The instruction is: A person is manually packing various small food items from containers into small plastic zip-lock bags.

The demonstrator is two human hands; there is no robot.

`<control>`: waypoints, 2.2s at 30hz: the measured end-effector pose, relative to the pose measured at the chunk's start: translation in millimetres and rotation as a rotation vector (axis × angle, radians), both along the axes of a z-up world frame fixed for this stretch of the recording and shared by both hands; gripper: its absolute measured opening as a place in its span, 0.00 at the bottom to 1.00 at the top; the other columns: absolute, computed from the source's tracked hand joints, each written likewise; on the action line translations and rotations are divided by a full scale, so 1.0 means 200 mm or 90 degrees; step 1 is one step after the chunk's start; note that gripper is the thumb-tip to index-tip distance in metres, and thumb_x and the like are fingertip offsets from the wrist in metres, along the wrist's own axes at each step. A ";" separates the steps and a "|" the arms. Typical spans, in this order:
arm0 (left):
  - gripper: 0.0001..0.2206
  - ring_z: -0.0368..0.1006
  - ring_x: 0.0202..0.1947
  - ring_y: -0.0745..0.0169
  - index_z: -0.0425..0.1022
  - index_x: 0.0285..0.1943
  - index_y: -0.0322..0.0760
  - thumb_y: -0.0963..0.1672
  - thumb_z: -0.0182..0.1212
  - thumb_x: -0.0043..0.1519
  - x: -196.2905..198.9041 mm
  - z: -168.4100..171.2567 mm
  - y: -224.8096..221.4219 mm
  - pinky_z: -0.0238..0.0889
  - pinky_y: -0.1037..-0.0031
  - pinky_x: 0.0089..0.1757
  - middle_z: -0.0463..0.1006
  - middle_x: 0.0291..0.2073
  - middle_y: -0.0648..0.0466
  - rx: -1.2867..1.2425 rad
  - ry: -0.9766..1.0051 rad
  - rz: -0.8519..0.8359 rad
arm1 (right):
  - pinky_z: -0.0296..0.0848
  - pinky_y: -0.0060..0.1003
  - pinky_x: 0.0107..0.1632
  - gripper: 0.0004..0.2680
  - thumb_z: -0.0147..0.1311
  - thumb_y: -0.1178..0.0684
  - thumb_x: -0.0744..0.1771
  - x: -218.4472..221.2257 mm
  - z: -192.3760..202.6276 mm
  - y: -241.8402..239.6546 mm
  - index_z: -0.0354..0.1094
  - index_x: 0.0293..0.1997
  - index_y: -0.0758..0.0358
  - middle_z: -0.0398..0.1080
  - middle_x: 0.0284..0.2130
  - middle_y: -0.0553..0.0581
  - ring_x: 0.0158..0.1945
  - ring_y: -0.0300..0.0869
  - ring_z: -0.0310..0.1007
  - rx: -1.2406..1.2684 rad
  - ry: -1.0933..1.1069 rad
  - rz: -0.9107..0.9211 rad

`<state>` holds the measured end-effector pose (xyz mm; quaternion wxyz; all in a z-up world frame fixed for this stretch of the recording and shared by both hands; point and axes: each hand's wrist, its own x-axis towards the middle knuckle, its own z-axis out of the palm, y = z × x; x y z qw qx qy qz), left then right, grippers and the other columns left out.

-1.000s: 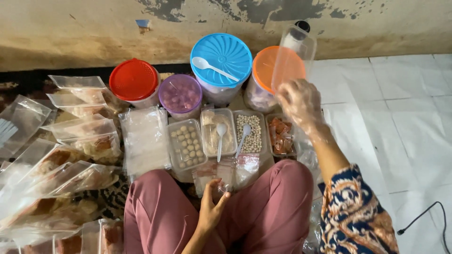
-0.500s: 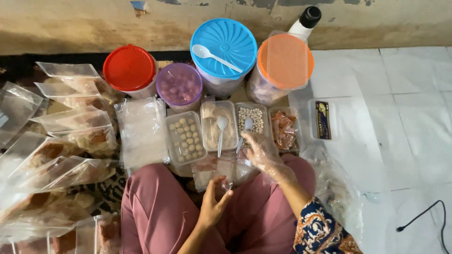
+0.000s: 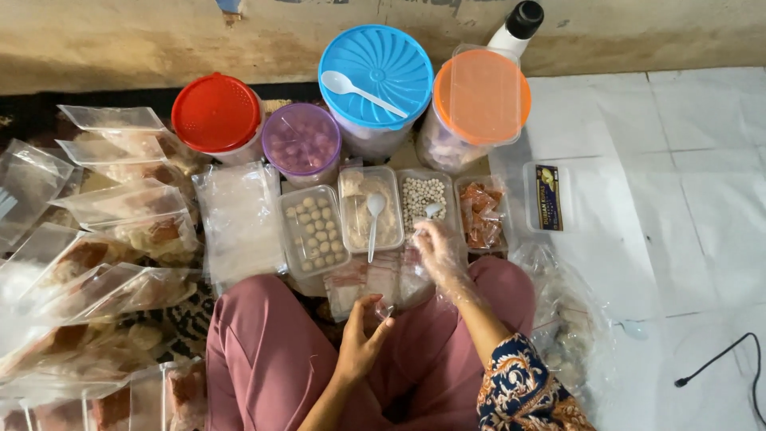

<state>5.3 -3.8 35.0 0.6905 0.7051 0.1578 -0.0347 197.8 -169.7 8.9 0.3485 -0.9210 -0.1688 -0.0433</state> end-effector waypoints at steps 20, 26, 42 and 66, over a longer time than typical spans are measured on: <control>0.25 0.73 0.59 0.58 0.69 0.63 0.41 0.54 0.63 0.61 0.07 0.04 0.10 0.63 0.68 0.56 0.76 0.57 0.52 0.111 -0.074 -0.063 | 0.77 0.24 0.37 0.14 0.60 0.47 0.68 0.35 -0.16 -0.27 0.70 0.53 0.64 0.75 0.37 0.57 0.33 0.35 0.75 0.678 0.312 -0.131; 0.25 0.74 0.53 0.55 0.67 0.63 0.38 0.54 0.61 0.63 0.24 0.00 0.23 0.67 0.66 0.51 0.75 0.53 0.49 0.238 -0.190 -0.056 | 0.77 0.26 0.45 0.15 0.57 0.43 0.68 0.38 -0.03 -0.24 0.70 0.55 0.61 0.74 0.43 0.56 0.40 0.36 0.75 0.636 0.284 -0.126; 0.27 0.77 0.47 0.37 0.67 0.64 0.43 0.50 0.71 0.58 0.31 -0.11 0.21 0.71 0.51 0.44 0.75 0.53 0.48 0.233 -0.174 0.038 | 0.82 0.41 0.42 0.09 0.47 0.47 0.73 0.27 -0.18 -0.22 0.68 0.51 0.60 0.79 0.39 0.68 0.38 0.51 0.83 0.329 0.248 -0.072; 0.26 0.78 0.43 0.38 0.68 0.65 0.45 0.50 0.70 0.59 0.30 -0.09 0.21 0.72 0.54 0.43 0.75 0.46 0.49 0.218 -0.143 0.019 | 0.80 0.33 0.39 0.09 0.49 0.47 0.72 0.18 -0.03 -0.16 0.71 0.52 0.58 0.80 0.37 0.64 0.34 0.44 0.82 0.381 0.230 -0.138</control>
